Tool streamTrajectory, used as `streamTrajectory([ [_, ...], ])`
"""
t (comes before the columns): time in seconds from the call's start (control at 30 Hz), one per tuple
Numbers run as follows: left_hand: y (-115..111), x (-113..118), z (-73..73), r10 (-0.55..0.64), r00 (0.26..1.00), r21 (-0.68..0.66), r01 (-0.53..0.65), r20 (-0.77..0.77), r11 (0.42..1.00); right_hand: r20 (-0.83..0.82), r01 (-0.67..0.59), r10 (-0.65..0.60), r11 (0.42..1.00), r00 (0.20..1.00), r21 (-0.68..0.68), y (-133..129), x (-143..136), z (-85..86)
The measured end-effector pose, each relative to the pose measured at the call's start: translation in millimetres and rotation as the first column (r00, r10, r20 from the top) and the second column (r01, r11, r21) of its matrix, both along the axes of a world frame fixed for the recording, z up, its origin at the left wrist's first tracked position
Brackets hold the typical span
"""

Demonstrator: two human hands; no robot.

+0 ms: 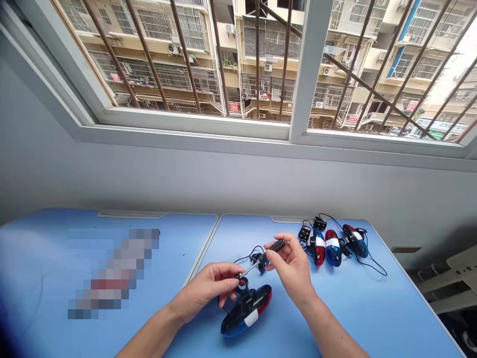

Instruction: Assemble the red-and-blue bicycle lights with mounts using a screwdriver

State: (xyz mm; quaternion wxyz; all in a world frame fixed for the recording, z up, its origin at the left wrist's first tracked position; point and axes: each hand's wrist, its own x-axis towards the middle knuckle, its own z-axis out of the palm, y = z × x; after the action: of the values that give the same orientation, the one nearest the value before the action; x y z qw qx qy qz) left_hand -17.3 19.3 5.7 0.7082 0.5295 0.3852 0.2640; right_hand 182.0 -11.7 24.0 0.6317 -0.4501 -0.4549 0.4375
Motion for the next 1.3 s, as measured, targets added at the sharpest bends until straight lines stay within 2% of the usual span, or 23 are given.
streamTrajectory([
  [0.2,-6,-1,-8.9,-0.048,0.994,-0.106,0.058,0.1,0.993,0.023,0.02,-0.02,1.0,1.0,0.006,1,-1,-7.3],
  [0.4,-11,1,-9.5,0.041,0.983,-0.193,-0.006,0.178,0.981,0.056,0.01,-0.012,0.999,0.998,0.032,-2,0,-9.0],
  [0.63,-9,-1,-8.0,0.101,0.958,-0.275,-0.024,0.269,0.961,0.047,-0.001,-0.002,0.999,0.999,0.052,-4,0,-7.0],
  [0.97,-6,-2,-9.3,0.163,0.938,-0.29,-0.072,0.307,0.954,0.017,0.04,-0.042,0.997,0.999,0.072,-3,-1,-10.6],
  [1.3,-8,-2,-9.0,0.192,0.944,-0.262,-0.12,0.268,0.958,-0.015,0.034,-0.033,0.996,0.999,0.086,-2,-3,-11.9],
])
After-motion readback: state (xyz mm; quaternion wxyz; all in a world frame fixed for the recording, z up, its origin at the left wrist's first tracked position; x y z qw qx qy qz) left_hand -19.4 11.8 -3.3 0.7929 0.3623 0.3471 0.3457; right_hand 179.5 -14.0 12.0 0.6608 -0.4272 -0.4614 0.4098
